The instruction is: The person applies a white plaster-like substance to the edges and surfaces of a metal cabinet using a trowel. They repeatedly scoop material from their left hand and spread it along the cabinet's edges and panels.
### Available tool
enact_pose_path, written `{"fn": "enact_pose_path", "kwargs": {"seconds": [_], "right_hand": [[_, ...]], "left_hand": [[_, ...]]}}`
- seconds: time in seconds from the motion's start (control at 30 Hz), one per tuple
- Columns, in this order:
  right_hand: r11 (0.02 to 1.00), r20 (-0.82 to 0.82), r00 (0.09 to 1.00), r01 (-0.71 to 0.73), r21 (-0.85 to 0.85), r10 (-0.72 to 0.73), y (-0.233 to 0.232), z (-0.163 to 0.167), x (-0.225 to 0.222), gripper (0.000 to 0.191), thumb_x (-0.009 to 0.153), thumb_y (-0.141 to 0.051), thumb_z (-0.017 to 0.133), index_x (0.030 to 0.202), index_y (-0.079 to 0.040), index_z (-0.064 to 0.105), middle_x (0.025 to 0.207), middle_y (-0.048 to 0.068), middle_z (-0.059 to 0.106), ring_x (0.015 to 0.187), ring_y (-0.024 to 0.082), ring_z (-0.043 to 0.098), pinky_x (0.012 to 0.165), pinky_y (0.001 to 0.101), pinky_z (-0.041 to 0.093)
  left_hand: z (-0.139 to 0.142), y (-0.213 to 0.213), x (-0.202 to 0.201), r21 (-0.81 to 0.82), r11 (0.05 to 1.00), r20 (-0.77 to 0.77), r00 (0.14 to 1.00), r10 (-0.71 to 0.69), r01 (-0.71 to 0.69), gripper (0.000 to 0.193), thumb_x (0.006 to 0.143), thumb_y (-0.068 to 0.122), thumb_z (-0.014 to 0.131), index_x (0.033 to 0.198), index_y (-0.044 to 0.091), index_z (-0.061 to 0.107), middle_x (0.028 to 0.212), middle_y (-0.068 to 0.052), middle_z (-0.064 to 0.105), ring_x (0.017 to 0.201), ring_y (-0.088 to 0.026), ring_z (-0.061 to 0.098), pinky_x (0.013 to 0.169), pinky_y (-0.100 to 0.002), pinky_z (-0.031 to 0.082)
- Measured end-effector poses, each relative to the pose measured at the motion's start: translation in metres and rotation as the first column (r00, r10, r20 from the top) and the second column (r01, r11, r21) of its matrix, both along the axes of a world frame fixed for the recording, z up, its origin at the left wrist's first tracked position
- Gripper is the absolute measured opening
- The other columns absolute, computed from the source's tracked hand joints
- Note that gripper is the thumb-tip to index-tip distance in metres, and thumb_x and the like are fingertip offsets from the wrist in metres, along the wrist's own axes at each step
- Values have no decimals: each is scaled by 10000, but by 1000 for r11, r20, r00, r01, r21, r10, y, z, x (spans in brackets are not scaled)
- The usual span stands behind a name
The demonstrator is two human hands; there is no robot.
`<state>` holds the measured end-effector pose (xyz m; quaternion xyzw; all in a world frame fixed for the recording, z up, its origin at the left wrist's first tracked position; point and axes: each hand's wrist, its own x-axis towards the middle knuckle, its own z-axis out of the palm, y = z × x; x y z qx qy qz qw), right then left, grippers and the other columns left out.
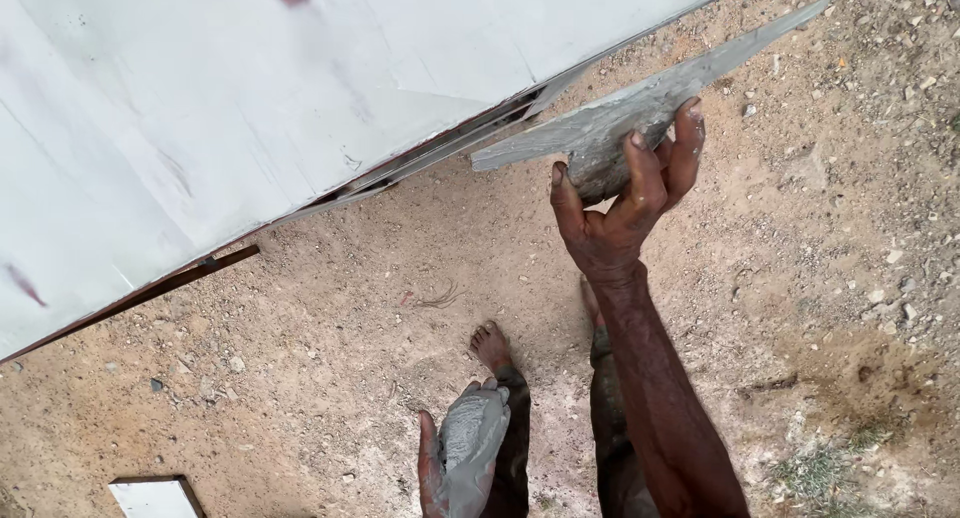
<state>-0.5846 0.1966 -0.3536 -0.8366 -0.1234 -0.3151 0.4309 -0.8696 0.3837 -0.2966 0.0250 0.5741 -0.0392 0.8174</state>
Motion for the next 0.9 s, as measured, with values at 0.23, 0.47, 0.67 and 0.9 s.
{"fn": "enact_pose_path", "kwargs": {"seconds": [0.23, 0.47, 0.67, 0.9], "right_hand": [[993, 62, 998, 7, -116, 0, -20, 11, 22, 739, 1038, -202, 810, 1546, -171, 274, 1704, 96, 68, 1614, 292, 60, 1323, 510, 249], [994, 112, 994, -1, -111, 13, -12, -11, 47, 722, 1054, -208, 794, 1538, -186, 259, 1700, 101, 18, 1607, 281, 16, 1311, 484, 264], [999, -19, 1000, 15, -43, -15, -10, -2, 8, 667, 1068, -172, 772, 1530, -168, 291, 1697, 120, 78, 1603, 321, 57, 1312, 518, 271], [998, 26, 1000, -6, -68, 8, -4, 19, 2, 709, 1044, -212, 809, 1530, -187, 294, 1700, 93, 73, 1614, 309, 55, 1336, 527, 196]], "left_hand": [[3, -7, 7, -87, 996, -40, 999, 28, -31, 807, 919, 551, 547, 1427, -71, 466, 1470, -251, 531, 1346, -359, 516, 1102, -470, 449], [-7, -3, 5, -49, 999, 12, 1000, 2, -1, 841, 920, 565, 528, 1437, -89, 420, 1449, -278, 514, 1347, -401, 503, 1117, -500, 440], [-4, -2, 10, -113, 993, 48, 998, 49, -43, 810, 923, 549, 541, 1441, -62, 420, 1455, -275, 511, 1366, -393, 488, 1137, -495, 412], [3, -3, 8, -212, 969, 23, 991, 134, -126, 815, 912, 531, 588, 1462, -47, 419, 1486, -285, 479, 1388, -382, 466, 1160, -489, 385]]}}
